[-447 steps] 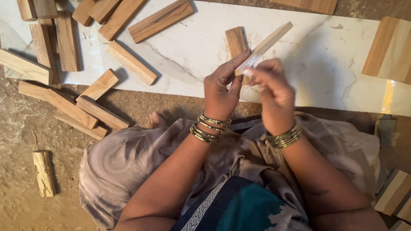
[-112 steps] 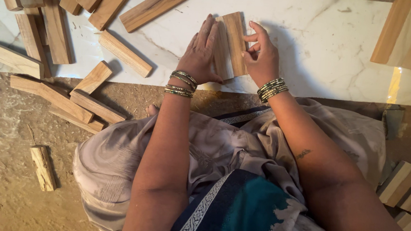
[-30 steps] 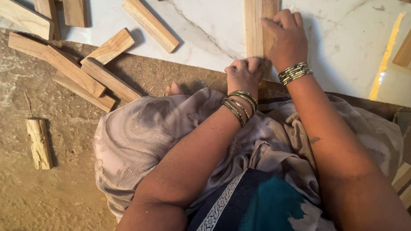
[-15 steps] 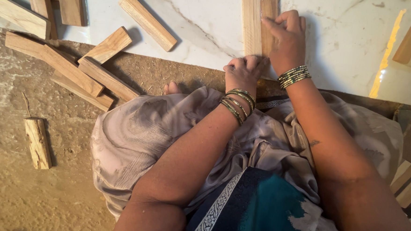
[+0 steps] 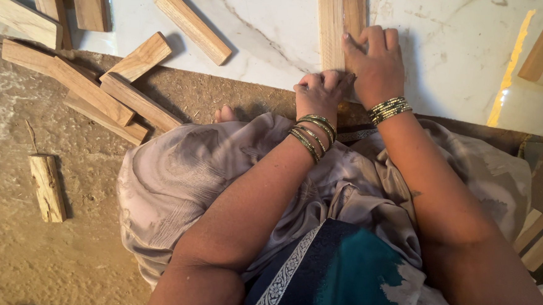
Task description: The person sits on the floor and sorts through scattered small wooden blocks, picking pieces one at a time. They apply white glue to the blocks and press them together edge to edge on a white board, building up a row of joined pieces.
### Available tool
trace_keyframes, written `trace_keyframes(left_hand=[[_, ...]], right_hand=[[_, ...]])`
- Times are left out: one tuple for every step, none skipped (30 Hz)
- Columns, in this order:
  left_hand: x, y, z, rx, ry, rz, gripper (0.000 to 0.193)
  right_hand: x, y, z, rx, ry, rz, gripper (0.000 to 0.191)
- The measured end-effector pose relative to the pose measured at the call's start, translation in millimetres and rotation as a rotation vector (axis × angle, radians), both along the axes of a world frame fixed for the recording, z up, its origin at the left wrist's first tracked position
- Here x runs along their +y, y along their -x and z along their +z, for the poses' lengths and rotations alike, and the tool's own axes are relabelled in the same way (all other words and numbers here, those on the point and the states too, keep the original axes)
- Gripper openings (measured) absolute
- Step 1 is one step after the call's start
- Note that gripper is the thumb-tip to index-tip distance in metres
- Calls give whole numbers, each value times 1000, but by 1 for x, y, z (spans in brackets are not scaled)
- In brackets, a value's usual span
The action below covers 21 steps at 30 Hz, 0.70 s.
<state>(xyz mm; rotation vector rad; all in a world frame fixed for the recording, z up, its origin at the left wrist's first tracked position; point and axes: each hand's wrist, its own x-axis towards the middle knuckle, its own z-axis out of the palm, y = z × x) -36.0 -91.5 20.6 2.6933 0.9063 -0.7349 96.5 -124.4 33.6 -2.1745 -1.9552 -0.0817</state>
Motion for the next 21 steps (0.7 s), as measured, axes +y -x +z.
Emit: trace_keyframes(left_hand=[[0,0,0,16,8,-7,88],[0,-1,0,36,18,-19,85],[0,-1,0,54,27,-30,82],[0,-1,0,73,36,-42,80],[0,-1,0,45,30,-25,81],[0,-1,0,16,24,-7,82],[0,0,0,-13,18,9,83],[0,0,0,-8,18,8,81],[0,0,0,-2,17,7,79],[0,-1,0,2,15,5,76],[1,-1,0,15,15,2,72],[0,-1,0,28,17,-1,68],[1,-2,0,39,18,-4,64],[1,-2,0,48,30,-12,65],[1,-3,0,60,43,-19,66],[1,-3,0,71,56,-27,67],[0,-3,0,57,30,-19,66],[-1,-3,0,42,4,-12,65],[-1,-3,-1,28,-21,-3,65],[-2,-4,-1,28,-16,-5,64],[-2,-4,-1,27,-11,-8,64]], right_hand=[[-2,1,1,9,3,3,41],[-3,2,2,17,6,6,42],[-5,3,3,25,7,10,43],[-6,4,4,41,6,10,42],[-7,4,5,58,5,11,41],[-8,5,7,75,3,12,41],[-8,6,8,70,-6,18,39],[-8,6,10,65,-14,24,37],[-8,7,12,61,-23,29,36],[-8,7,13,66,-25,27,35],[-9,6,15,71,-27,25,35],[-9,7,16,76,-28,23,35],[-9,7,16,56,-5,-11,37],[-9,7,15,38,20,-43,40],[-8,8,14,22,47,-74,42],[-8,8,12,-106,21,-26,40],[-6,8,10,-235,-6,21,38],[-4,7,8,-366,-35,68,37],[-3,5,6,-405,-27,73,36],[-3,2,5,-446,-18,78,35],[-3,-2,5,-475,-11,101,34]])
